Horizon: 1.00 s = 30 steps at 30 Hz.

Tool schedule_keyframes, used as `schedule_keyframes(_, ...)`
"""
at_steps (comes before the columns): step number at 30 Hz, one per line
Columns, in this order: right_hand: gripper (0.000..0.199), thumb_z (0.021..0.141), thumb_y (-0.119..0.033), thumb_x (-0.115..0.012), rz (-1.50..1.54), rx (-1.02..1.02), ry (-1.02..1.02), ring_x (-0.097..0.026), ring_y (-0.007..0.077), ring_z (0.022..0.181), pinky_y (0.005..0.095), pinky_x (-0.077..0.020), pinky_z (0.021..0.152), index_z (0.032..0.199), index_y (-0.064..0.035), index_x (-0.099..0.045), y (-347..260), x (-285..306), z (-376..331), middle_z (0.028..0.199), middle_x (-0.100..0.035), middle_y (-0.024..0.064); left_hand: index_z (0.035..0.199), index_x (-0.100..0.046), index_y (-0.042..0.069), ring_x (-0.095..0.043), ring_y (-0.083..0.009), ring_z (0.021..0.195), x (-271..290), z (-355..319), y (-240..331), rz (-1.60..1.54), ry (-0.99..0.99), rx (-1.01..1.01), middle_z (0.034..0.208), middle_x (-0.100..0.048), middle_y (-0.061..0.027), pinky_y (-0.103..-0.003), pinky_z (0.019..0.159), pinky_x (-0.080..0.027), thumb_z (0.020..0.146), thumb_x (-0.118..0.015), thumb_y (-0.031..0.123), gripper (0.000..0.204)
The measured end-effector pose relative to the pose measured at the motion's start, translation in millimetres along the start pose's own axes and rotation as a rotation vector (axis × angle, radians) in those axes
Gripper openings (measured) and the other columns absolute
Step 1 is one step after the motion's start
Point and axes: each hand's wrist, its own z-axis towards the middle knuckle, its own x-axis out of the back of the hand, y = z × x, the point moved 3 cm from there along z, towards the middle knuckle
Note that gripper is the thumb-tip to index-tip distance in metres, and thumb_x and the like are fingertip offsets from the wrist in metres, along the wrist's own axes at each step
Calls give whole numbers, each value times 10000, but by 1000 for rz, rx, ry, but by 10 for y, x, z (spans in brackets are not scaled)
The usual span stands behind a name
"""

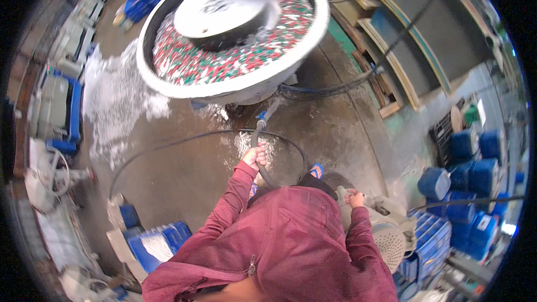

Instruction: The person uses a hose to spray water into a rotating tumbler filled with red and green plastic pellets, then rinses the surrounding floor. The person moves around the machine, directing the water stream over the pellets and the floor area.

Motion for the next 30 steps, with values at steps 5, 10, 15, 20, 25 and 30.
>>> schedule_keyframes(5, 477, 788, 37, -405, 141, 116, 130, -582, 172, 550, 303, -485, 506, 1257, -30, -464, 178, 408, 285, 713, -612, 106, 1048, -474, 135, -289, -62, 405, -1220, 699, -210, 191, 102, -15, 552, -315, 67, -245, 414, -297, 823, -536, 15, 263)
schedule_keyframes(10, 623, 842, 32, -407, 272, 424, 336, -581, 156, 740, 279, -488, 640, 1417, -145, -246, -365, 1332, 46, 938, -578, 124, 1016, -477, 143, -279, -54, 392, -2343, 1574, -202, 112, 77, -87, 535, -309, 60, -248, 388, -281, 829, -532, 18, 231)
schedule_keyframes(15, 584, 863, 38, -386, 450, 411, 485, -577, 154, 779, 280, -487, 734, 1403, -165, -291, -792, 2100, -273, 947, -580, 100, 1017, -482, 135, -283, -60, 382, -3449, 2264, -81, 116, 17, -228, 533, -324, 57, -244, 379, -272, 785, -549, -23, 289)
schedule_keyframes(20, 533, 874, 25, -388, 406, 327, 505, -590, 157, 782, 282, -493, 734, 1374, -153, -354, -1034, 2313, 7, 943, -603, 115, 1015, -470, 121, -292, -60, 393, -4275, 2766, 109, 238, 24, -340, 536, -323, 56, -254, 385, -279, 805, -553, -5, 258)
schedule_keyframes(25, 534, 849, -1, -435, 248, 445, 405, -588, 135, 732, 270, -470, 682, 1365, -121, -365, -1639, 2434, 907, 883, -636, 81, 1006, -458, 120, -302, -66, 396, -4735, 3378, 393, 242, 57, -355, 542, -333, 53, -256, 387, -289, 815, -562, 17, 240)
schedule_keyframes(30, 514, 838, 1, -444, 368, 346, 234, -591, 162, 688, 297, -497, 638, 1337, -113, -404, -2278, 2606, 2174, 870, -629, 103, 1051, -461, 103, -334, -84, 394, -5316, 4019, 818, 164, 69, -292, 554, -383, 29, -268, 381, -315, 798, -581, 37, 288)
